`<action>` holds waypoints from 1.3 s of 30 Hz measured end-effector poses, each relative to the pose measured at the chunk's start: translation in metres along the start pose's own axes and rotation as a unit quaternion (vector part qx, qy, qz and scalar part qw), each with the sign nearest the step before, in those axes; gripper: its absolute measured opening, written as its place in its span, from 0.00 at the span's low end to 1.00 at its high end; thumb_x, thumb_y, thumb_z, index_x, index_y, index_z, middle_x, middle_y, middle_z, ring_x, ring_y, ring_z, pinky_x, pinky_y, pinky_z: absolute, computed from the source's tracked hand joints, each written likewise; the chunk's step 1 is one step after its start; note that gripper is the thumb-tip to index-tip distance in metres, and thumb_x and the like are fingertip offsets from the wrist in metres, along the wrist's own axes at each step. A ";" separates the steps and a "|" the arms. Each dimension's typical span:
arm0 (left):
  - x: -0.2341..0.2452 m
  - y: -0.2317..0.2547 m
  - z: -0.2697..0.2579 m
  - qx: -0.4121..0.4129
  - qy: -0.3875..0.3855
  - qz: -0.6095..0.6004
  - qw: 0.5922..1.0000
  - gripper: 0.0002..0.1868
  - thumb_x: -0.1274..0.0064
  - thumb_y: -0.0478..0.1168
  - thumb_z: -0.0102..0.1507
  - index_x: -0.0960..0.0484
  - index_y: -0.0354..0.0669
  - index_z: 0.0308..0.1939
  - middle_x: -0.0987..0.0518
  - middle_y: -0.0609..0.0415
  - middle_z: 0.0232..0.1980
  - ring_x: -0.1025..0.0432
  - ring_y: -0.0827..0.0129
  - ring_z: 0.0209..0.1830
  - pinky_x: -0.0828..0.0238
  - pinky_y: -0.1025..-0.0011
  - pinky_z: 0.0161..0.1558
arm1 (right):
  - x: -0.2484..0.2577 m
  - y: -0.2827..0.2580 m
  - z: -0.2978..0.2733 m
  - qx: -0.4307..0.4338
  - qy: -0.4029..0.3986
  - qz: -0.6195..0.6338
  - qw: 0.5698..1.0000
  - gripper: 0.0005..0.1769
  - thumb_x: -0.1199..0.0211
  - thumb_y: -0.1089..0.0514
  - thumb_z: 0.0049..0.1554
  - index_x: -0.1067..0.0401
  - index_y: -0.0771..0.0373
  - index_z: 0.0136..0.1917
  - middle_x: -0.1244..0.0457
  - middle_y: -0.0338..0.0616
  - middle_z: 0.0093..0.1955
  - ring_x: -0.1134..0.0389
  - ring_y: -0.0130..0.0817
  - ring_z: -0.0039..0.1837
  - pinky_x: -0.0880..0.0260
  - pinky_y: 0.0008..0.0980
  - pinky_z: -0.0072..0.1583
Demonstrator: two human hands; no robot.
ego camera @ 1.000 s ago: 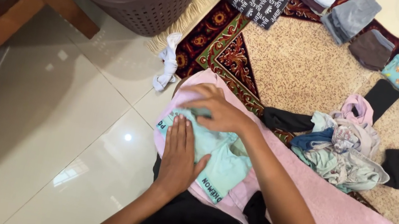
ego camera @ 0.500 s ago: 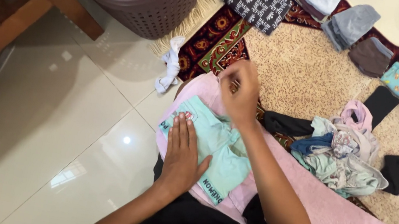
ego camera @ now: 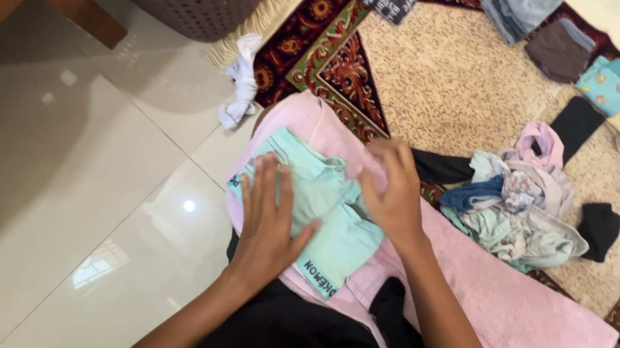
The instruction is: Folding various laundry items and organizing them onto a rug on the floor.
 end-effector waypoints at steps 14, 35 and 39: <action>-0.041 0.030 -0.015 -0.080 -0.114 0.092 0.986 0.47 0.50 0.64 0.61 0.44 0.49 0.79 0.53 0.42 0.82 0.60 0.54 0.83 0.70 0.43 0.76 | -0.014 0.062 -0.123 -0.219 -0.068 0.113 0.967 0.15 0.31 0.57 0.57 0.32 0.68 0.50 0.35 0.47 0.37 0.32 0.39 0.37 0.33 0.35 0.42; -0.017 0.055 -0.056 -0.100 -0.085 -0.093 0.987 0.36 0.32 0.41 0.51 0.27 0.31 0.60 0.28 0.41 0.56 0.33 0.48 0.57 0.37 0.56 0.57 | 0.011 -0.031 -0.056 0.122 -0.257 -0.094 0.954 0.19 0.30 0.66 0.44 0.24 0.58 0.51 0.36 0.48 0.53 0.35 0.47 0.58 0.34 0.40 0.59; -0.006 0.038 -0.063 -0.055 0.018 -0.185 0.981 0.29 0.38 0.30 0.52 0.27 0.35 0.57 0.23 0.44 0.50 0.26 0.51 0.50 0.29 0.61 0.52 | 0.020 -0.071 -0.020 0.284 -0.211 0.076 0.932 0.20 0.27 0.56 0.34 0.35 0.57 0.36 0.34 0.51 0.58 0.35 0.54 0.61 0.37 0.47 0.60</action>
Point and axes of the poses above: each hand's wrist, its own z-axis towards the middle knuckle, its own x-axis out of the back of the hand, y = z × x, the point moved 8 cm from there along z, towards the middle knuckle
